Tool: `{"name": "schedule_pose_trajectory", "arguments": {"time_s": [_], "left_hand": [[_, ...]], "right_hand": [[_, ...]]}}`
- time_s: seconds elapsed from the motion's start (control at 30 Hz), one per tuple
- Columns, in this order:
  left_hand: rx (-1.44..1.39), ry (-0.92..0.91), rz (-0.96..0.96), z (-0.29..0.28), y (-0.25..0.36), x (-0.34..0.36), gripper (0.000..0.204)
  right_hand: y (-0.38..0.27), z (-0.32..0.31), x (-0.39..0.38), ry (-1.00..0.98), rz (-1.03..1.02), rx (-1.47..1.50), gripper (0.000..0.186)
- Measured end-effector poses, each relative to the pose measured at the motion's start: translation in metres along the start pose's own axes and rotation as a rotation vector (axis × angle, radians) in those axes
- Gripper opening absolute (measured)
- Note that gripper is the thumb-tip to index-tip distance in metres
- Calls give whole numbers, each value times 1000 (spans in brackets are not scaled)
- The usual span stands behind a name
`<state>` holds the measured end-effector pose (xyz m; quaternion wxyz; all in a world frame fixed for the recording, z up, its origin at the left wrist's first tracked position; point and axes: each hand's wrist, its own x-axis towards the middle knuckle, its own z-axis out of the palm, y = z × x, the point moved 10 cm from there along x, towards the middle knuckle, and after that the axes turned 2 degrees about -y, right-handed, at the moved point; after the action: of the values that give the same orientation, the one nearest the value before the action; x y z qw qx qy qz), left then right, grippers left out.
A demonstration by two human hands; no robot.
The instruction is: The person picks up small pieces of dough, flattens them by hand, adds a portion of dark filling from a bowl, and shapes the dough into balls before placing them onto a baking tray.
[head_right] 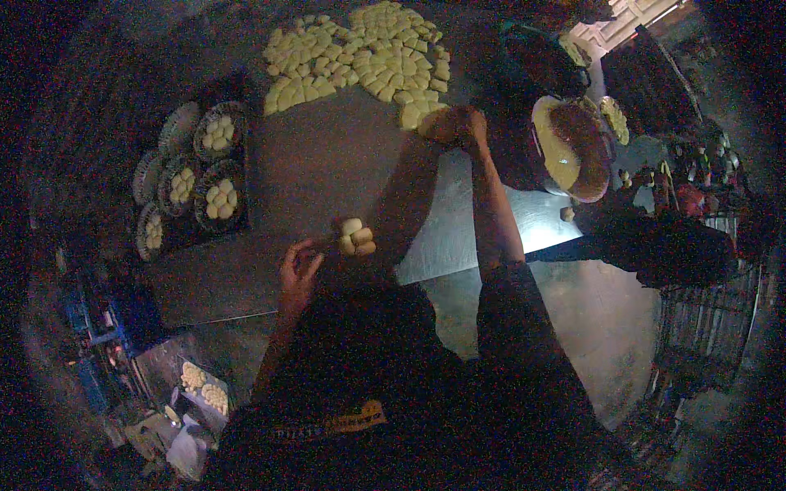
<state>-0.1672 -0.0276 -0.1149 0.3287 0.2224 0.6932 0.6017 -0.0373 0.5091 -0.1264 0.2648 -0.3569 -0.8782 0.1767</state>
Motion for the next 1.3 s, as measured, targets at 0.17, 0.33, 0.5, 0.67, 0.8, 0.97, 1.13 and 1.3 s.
{"name": "schedule_pose_trajectory", "arguments": {"time_s": [0.17, 0.33, 0.5, 0.67, 0.8, 0.97, 1.13, 1.3], "left_hand": [[-22, 88, -73, -17, -9, -13, 38], [8, 51, -58, 18, 19, -12, 38], [-60, 26, 39, 56, 37, -9, 33], [-251, -73, -74, 126, 70, 1, 27], [-434, -217, -110, 194, 98, 16, 30], [-781, -180, -51, 264, 128, 34, 35], [-673, -186, -206, 307, 109, 32, 34], [-305, -217, 239, 321, 156, 17, 37]], "right_hand": [[-29, 39, 20, -280, 107, 171, 26], [-32, -12, 9, -52, 25, 539, 24], [-66, -88, -24, -20, 182, 595, 20], [-78, -153, -48, 229, 131, 449, 23], [-98, -186, -71, 118, 106, 835, 29], [-165, -194, -139, -146, -83, 558, 49], [-155, -234, -175, 51, -39, 453, 48], [-107, -235, -200, 46, 154, 706, 36]]}}
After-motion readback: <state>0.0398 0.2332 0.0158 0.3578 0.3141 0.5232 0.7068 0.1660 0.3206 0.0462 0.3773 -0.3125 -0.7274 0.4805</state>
